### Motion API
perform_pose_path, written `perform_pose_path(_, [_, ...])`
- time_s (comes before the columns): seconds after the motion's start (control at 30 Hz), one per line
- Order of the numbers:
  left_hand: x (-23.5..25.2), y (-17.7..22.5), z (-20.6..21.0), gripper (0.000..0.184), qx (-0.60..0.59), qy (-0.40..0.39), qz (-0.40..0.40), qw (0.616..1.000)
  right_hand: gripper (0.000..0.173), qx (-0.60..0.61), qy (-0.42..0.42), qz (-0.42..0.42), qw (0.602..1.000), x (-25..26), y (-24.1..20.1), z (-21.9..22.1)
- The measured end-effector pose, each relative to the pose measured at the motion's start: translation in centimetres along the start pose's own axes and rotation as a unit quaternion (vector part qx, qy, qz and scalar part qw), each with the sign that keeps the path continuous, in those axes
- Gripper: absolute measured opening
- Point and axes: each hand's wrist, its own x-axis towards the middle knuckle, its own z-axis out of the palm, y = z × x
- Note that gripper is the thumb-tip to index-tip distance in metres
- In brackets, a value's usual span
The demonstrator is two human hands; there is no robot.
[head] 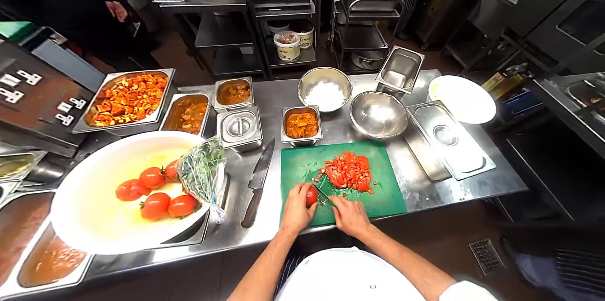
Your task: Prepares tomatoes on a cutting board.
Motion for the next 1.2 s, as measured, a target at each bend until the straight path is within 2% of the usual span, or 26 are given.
perform_pose_path(0.07, [0.7, -0.4, -0.7, 0.068, -0.014, 0.007, -0.025, 1.000, 0.039, -0.015, -0.034, 0.040, 0.999, 1.8, -0.6, -0.5])
perform_pose_path(0.13, [1.3, -1.0, -1.2, 0.077, -0.037, 0.005, -0.036, 0.999, 0.036, -0.026, -0.025, 0.092, 0.995, 2.7, -0.3, -1.2])
perform_pose_path(0.2, [1.2, -1.5, -1.4, 0.082, -0.052, 0.026, -0.022, 0.998, 0.037, -0.015, -0.003, 0.078, 0.997, 2.1, -0.3, -1.5])
perform_pose_path(0.27, [0.6, -1.8, -1.5, 0.069, -0.042, 0.065, -0.011, 0.997, 0.041, 0.006, 0.023, 0.019, 1.000, 1.1, -1.2, -1.5])
perform_pose_path(0.37, [0.2, -1.6, -1.4, 0.050, -0.040, 0.063, -0.010, 0.997, 0.041, 0.005, 0.034, -0.059, 0.998, 1.4, -3.1, -0.7])
perform_pose_path(0.53, [0.7, -2.0, -1.8, 0.047, -0.056, 0.054, 0.004, 0.997, 0.042, -0.050, -0.008, -0.101, 0.994, 4.6, -4.2, -0.2])
perform_pose_path(0.67, [0.4, -2.2, -1.3, 0.054, -0.100, 0.081, -0.014, 0.992, 0.050, -0.070, -0.074, -0.086, 0.991, 2.9, -3.3, 0.7])
perform_pose_path(0.8, [0.3, -2.5, -1.0, 0.065, -0.136, 0.072, -0.047, 0.987, 0.050, -0.078, -0.047, -0.097, 0.991, -1.0, -0.4, 1.4])
perform_pose_path(0.9, [0.2, -2.6, -1.0, 0.054, -0.120, 0.075, -0.026, 0.990, 0.043, -0.051, -0.003, -0.109, 0.993, -2.9, 1.5, 1.8])
perform_pose_path(1.03, [0.0, -3.0, -1.1, 0.042, -0.109, 0.087, 0.005, 0.990, 0.040, -0.016, 0.040, -0.099, 0.994, -3.3, 1.7, 3.1])
perform_pose_path(1.2, [0.1, -3.5, -0.4, 0.041, -0.137, 0.120, 0.000, 0.983, 0.040, -0.003, -0.015, -0.055, 0.998, -1.5, 0.3, 1.9])
